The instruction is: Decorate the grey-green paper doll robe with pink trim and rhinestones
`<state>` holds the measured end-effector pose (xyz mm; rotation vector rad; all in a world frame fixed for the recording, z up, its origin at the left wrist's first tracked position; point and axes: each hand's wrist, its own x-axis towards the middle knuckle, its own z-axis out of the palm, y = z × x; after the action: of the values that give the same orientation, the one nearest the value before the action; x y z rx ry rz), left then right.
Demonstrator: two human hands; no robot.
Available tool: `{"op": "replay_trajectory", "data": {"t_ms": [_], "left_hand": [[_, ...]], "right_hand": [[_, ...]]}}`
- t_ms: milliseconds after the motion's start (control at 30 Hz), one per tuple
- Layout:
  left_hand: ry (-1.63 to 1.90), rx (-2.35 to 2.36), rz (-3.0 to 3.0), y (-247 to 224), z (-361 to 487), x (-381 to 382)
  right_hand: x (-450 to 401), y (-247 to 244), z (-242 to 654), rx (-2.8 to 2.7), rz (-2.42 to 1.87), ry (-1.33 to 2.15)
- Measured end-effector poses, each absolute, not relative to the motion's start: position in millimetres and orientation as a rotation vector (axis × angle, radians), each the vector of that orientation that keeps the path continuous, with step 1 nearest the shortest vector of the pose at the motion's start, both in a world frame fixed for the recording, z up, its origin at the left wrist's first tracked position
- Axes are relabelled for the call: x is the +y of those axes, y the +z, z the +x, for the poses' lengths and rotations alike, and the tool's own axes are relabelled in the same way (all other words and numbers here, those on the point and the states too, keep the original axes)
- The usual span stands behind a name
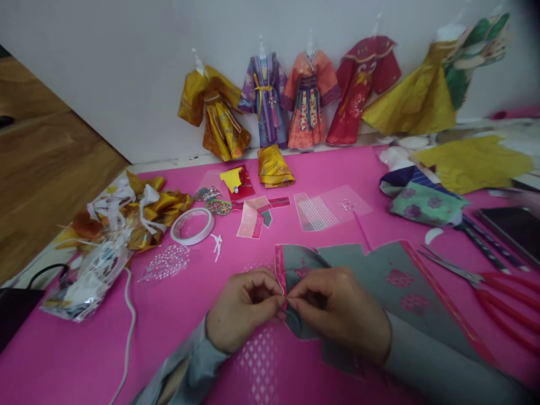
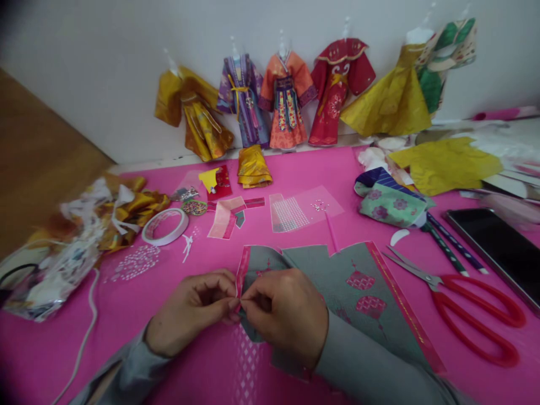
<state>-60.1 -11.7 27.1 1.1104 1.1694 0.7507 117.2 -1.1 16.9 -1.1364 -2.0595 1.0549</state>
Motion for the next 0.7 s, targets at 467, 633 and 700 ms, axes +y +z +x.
{"op": "replay_trajectory", "data": {"t_ms": [467, 633, 700], "left_hand": [[0.759, 1.153, 1.154, 26.1, -60.5, -11.6], [0.751, 1.158, 1.162, 27.1, -59.7, -11.6], [0.746, 1.164, 1.157, 28.1, -59.5, -11.9]], "right_hand": [[-0.6, 15.6, 115.7, -2.049, -1.126, 1.068], [-0.8, 15.7, 115.5, -2.044, -1.138, 1.073], [-1.3, 15.5, 115.5, -2.043, -1.147, 1.084]]}}
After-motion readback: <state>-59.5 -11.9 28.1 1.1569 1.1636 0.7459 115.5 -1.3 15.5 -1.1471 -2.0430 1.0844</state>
